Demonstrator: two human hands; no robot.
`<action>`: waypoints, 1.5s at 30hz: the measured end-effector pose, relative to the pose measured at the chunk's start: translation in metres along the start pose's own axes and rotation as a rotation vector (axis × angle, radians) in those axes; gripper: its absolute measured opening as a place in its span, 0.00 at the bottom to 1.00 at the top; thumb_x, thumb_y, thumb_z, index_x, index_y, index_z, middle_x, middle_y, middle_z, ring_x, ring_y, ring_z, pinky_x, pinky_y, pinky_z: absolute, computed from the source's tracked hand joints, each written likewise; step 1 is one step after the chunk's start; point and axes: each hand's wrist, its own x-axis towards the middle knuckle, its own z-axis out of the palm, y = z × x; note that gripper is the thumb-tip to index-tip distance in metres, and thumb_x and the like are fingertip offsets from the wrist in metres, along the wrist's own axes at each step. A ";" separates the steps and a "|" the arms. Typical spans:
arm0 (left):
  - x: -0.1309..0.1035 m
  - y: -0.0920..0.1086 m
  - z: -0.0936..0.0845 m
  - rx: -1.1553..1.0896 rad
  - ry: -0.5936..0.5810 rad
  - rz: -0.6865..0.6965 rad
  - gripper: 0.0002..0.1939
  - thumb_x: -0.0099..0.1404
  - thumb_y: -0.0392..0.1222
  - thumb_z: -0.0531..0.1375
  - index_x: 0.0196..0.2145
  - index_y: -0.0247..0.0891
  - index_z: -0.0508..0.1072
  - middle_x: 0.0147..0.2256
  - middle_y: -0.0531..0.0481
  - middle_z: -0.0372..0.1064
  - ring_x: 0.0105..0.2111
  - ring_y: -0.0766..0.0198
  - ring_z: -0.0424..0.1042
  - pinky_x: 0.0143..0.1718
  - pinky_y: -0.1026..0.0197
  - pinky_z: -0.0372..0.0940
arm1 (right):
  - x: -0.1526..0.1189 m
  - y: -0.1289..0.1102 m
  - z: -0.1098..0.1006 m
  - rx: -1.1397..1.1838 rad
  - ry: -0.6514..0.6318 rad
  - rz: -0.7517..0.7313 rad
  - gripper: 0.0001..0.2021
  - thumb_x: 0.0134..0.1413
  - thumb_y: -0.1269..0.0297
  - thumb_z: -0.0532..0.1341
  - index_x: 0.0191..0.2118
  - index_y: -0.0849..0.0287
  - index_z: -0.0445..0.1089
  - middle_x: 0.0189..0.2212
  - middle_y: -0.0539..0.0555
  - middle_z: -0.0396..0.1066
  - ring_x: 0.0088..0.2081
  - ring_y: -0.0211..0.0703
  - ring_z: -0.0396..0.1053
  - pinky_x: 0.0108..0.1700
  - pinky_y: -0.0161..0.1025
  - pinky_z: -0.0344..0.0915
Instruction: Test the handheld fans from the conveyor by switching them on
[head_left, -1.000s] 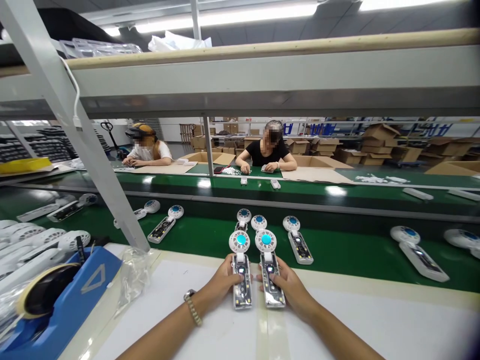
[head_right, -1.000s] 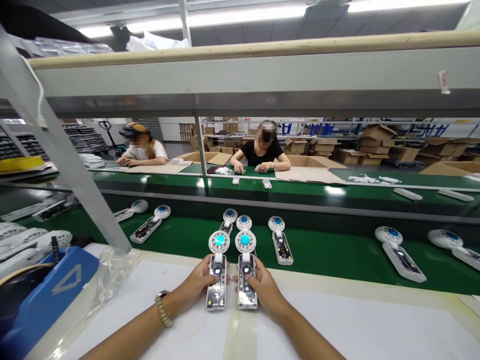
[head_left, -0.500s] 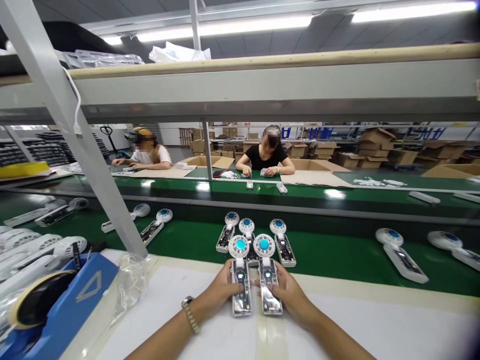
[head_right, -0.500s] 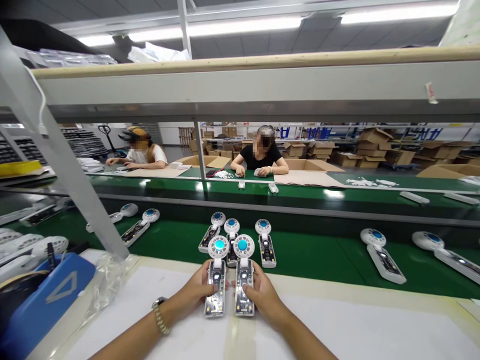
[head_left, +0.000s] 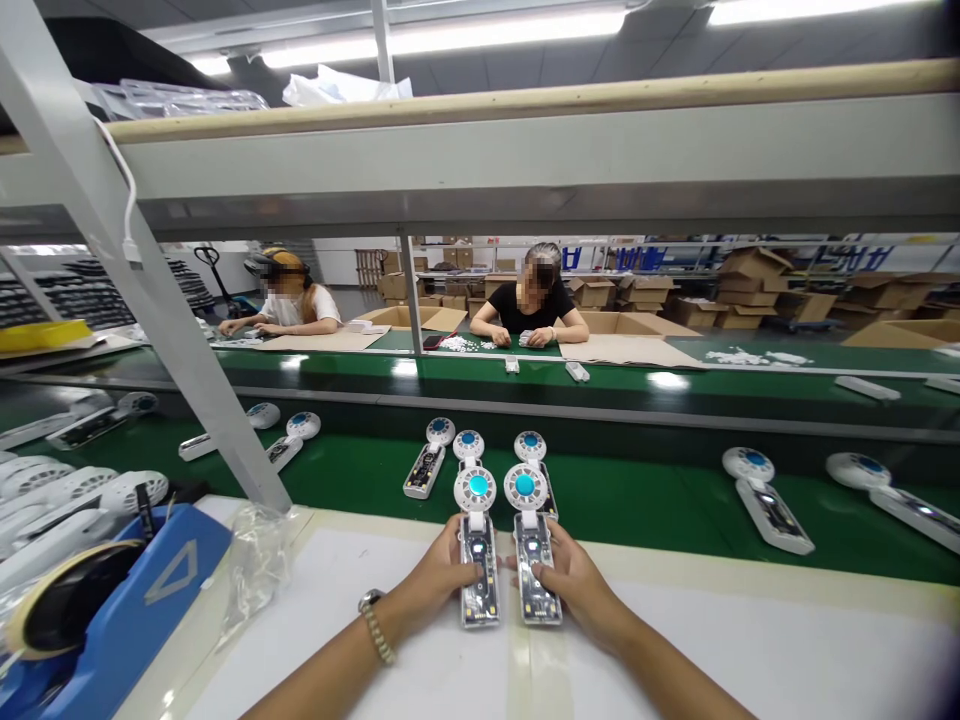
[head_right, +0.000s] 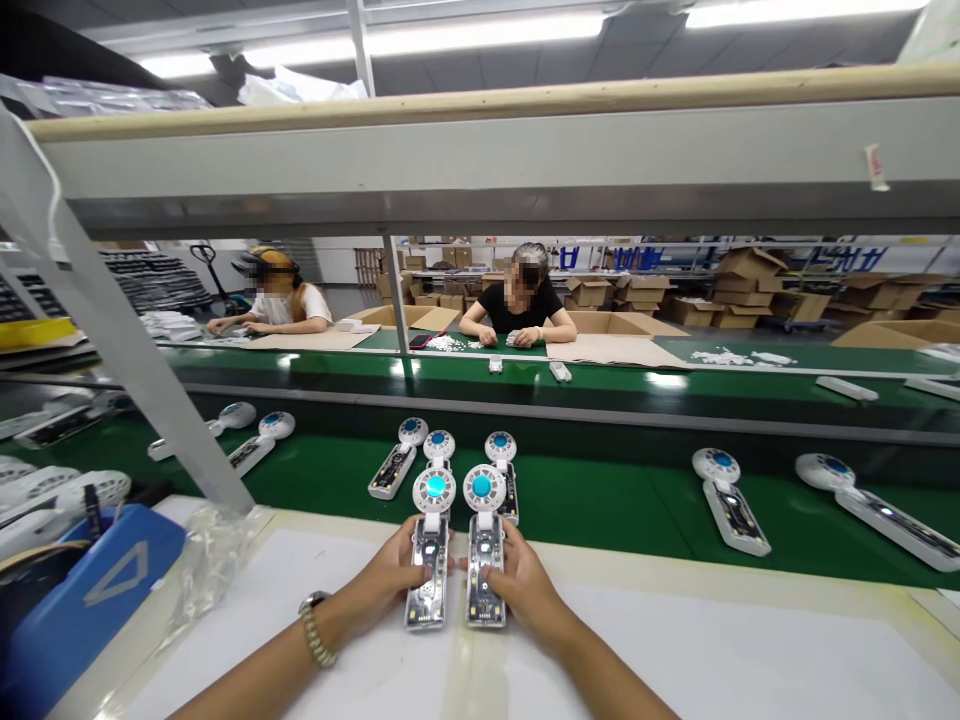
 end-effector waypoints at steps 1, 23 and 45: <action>0.000 -0.001 0.000 0.001 -0.005 0.002 0.27 0.49 0.30 0.63 0.45 0.40 0.59 0.41 0.46 0.64 0.43 0.54 0.68 0.44 0.54 0.61 | -0.001 -0.002 0.001 0.002 -0.019 0.009 0.34 0.36 0.62 0.70 0.51 0.55 0.56 0.42 0.60 0.68 0.45 0.58 0.69 0.45 0.54 0.63; 0.003 0.000 0.001 -0.064 -0.004 -0.012 0.29 0.46 0.30 0.65 0.45 0.39 0.59 0.43 0.46 0.64 0.42 0.56 0.68 0.40 0.58 0.61 | 0.001 -0.002 -0.002 -0.016 -0.098 0.015 0.32 0.39 0.65 0.68 0.50 0.54 0.54 0.44 0.59 0.68 0.45 0.56 0.68 0.47 0.53 0.62; 0.119 0.063 0.007 0.773 0.466 0.094 0.16 0.56 0.49 0.57 0.37 0.33 0.67 0.42 0.42 0.67 0.42 0.58 0.67 0.44 0.61 0.59 | 0.083 -0.090 -0.069 -0.920 0.591 -0.109 0.17 0.43 0.56 0.57 0.36 0.64 0.66 0.36 0.64 0.71 0.46 0.62 0.64 0.45 0.50 0.59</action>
